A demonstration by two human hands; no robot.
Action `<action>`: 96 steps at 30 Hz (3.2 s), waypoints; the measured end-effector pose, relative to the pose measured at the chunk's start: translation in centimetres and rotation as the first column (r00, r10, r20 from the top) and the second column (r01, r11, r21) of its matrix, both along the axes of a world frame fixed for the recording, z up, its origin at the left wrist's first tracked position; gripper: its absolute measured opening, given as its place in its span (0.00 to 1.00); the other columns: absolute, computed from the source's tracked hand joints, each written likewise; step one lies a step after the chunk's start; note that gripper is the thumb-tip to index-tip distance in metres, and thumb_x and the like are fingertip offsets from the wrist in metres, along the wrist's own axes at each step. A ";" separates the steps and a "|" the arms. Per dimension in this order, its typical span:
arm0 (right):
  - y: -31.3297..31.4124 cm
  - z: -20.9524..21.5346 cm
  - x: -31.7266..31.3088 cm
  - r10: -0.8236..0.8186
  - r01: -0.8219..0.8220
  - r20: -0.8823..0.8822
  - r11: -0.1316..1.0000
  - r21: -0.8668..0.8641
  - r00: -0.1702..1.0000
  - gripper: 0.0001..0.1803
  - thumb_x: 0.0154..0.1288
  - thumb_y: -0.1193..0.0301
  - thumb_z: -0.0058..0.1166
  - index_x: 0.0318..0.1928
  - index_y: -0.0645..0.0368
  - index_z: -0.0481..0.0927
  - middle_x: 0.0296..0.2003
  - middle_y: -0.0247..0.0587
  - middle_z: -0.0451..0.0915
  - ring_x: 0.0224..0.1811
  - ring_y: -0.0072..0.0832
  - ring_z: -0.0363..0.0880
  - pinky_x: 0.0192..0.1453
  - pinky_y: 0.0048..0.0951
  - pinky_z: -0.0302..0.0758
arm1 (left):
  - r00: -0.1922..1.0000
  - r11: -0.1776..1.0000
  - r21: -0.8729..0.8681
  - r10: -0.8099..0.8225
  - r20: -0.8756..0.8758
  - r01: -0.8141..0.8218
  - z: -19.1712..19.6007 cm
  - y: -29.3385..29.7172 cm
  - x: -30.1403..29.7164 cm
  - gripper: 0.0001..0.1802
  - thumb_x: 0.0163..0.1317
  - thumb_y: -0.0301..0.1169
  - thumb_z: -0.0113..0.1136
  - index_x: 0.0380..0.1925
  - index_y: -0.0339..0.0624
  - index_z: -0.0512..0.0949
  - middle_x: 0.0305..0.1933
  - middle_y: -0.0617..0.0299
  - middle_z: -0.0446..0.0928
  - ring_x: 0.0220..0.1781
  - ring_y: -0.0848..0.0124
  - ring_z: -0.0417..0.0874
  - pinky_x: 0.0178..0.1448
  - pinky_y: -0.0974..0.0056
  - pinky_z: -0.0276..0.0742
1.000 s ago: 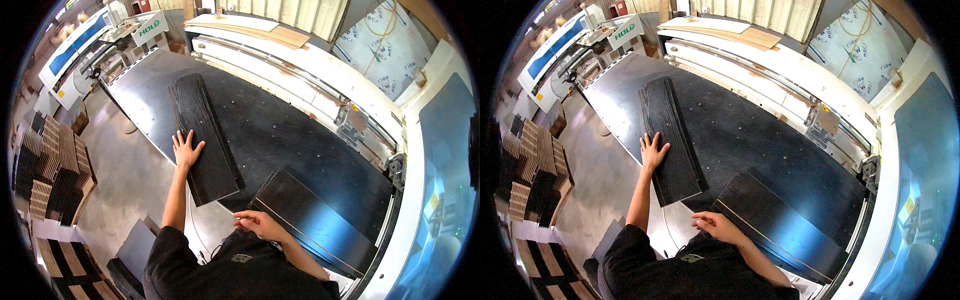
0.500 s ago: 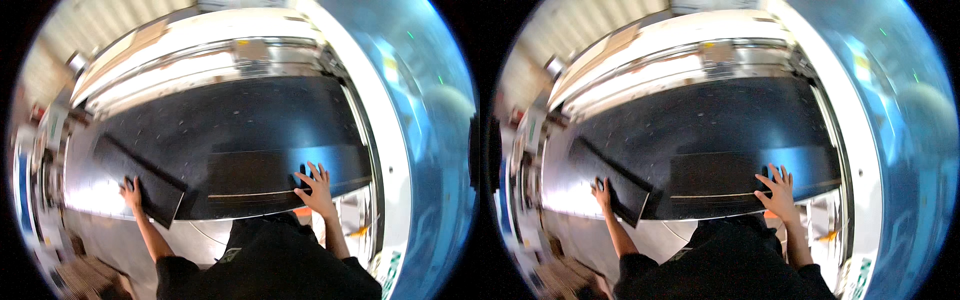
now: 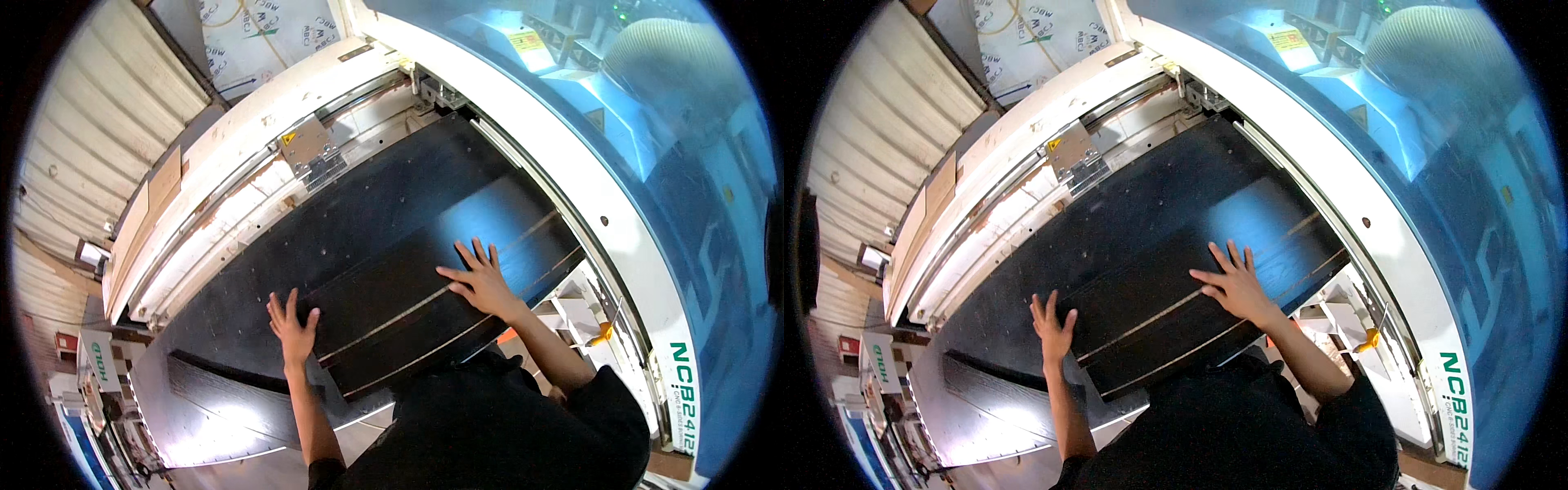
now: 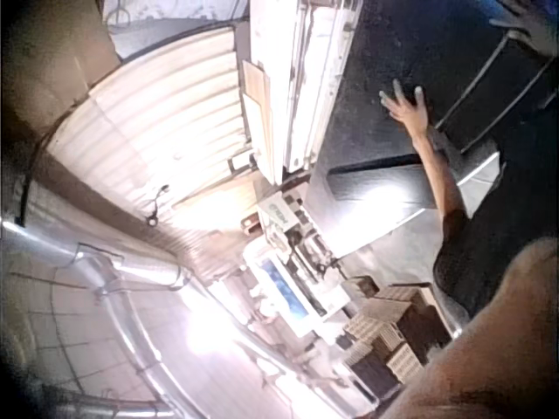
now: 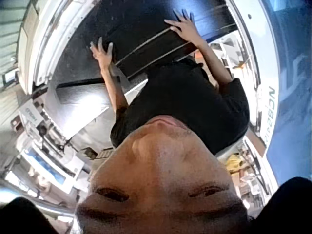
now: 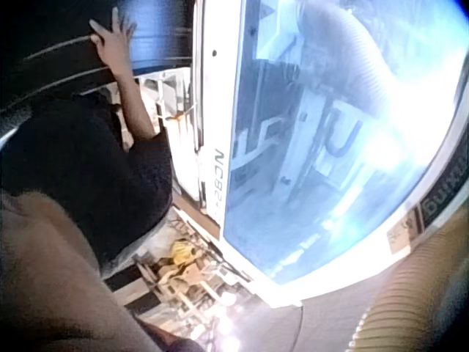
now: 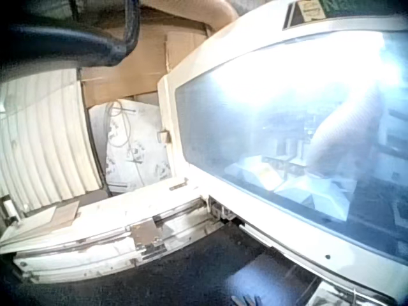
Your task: The person processes wooden furniture panels by moving them into an edge-banding machine, cleaning the edges with an air nozzle, and stacking the completed panels onto a pallet.
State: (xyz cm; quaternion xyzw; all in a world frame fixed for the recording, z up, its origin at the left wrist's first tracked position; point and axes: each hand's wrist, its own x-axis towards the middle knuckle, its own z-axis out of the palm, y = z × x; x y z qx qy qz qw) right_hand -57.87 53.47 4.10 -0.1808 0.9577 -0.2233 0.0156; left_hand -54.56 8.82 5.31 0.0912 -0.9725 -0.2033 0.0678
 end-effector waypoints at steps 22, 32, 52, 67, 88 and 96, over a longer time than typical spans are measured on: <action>0.5 -3.7 -31.3 -0.107 0.101 0.017 0.976 0.195 0.994 0.32 0.68 0.38 0.52 0.72 0.14 0.67 0.82 0.34 0.47 0.84 0.47 0.39 0.84 0.60 0.37 | 0.983 0.977 0.120 -0.171 -0.066 0.178 -5.2 1.8 -19.3 0.33 0.59 0.45 0.74 0.65 0.61 0.79 0.80 0.31 0.51 0.83 0.43 0.51 0.83 0.41 0.44; 1.4 -6.0 -31.7 -0.165 0.175 -0.261 0.984 0.016 0.951 0.37 0.60 0.36 0.59 0.66 0.36 0.79 0.75 0.38 0.64 0.81 0.41 0.52 0.83 0.55 0.44 | 0.971 0.977 0.117 -0.157 -0.183 0.180 -6.0 1.7 -20.3 0.32 0.55 0.42 0.76 0.62 0.55 0.81 0.78 0.32 0.55 0.82 0.44 0.55 0.82 0.43 0.49; 2.6 -9.8 -32.7 -0.543 0.560 -0.226 0.829 0.013 0.809 0.63 0.51 0.20 0.51 0.78 0.47 0.59 0.73 0.84 0.48 0.79 0.72 0.41 0.81 0.65 0.37 | 0.956 0.997 -0.079 -0.031 -0.291 0.009 -7.3 6.1 -24.2 0.57 0.45 0.64 0.76 0.71 0.45 0.66 0.72 0.48 0.68 0.76 0.46 0.62 0.81 0.38 0.50; -0.1 -8.4 -30.8 -0.502 0.501 -0.130 0.864 -0.043 0.855 0.66 0.46 0.21 0.60 0.77 0.49 0.59 0.74 0.86 0.42 0.81 0.70 0.34 0.82 0.63 0.36 | 0.980 0.987 0.097 -0.109 -0.168 0.126 -7.6 1.9 -25.3 0.44 0.55 0.55 0.73 0.63 0.33 0.74 0.75 0.53 0.67 0.81 0.52 0.58 0.83 0.39 0.44; 0.4 -8.7 -31.3 -0.499 0.506 -0.153 0.863 0.008 0.853 0.67 0.45 0.19 0.56 0.77 0.49 0.59 0.74 0.84 0.44 0.81 0.69 0.36 0.82 0.61 0.37 | 0.965 0.997 -0.049 -0.076 -0.250 0.066 -7.6 2.9 -25.1 0.44 0.57 0.57 0.69 0.66 0.37 0.73 0.73 0.55 0.69 0.79 0.57 0.61 0.84 0.44 0.47; 0.3 -8.9 -31.4 -0.487 0.499 -0.193 0.867 0.017 0.852 0.65 0.48 0.19 0.55 0.77 0.48 0.59 0.73 0.85 0.45 0.81 0.69 0.38 0.82 0.61 0.38 | 0.939 0.976 -0.213 -0.120 -0.322 0.052 -10.7 3.6 -23.7 0.43 0.60 0.61 0.66 0.68 0.42 0.73 0.75 0.60 0.69 0.79 0.59 0.62 0.83 0.42 0.49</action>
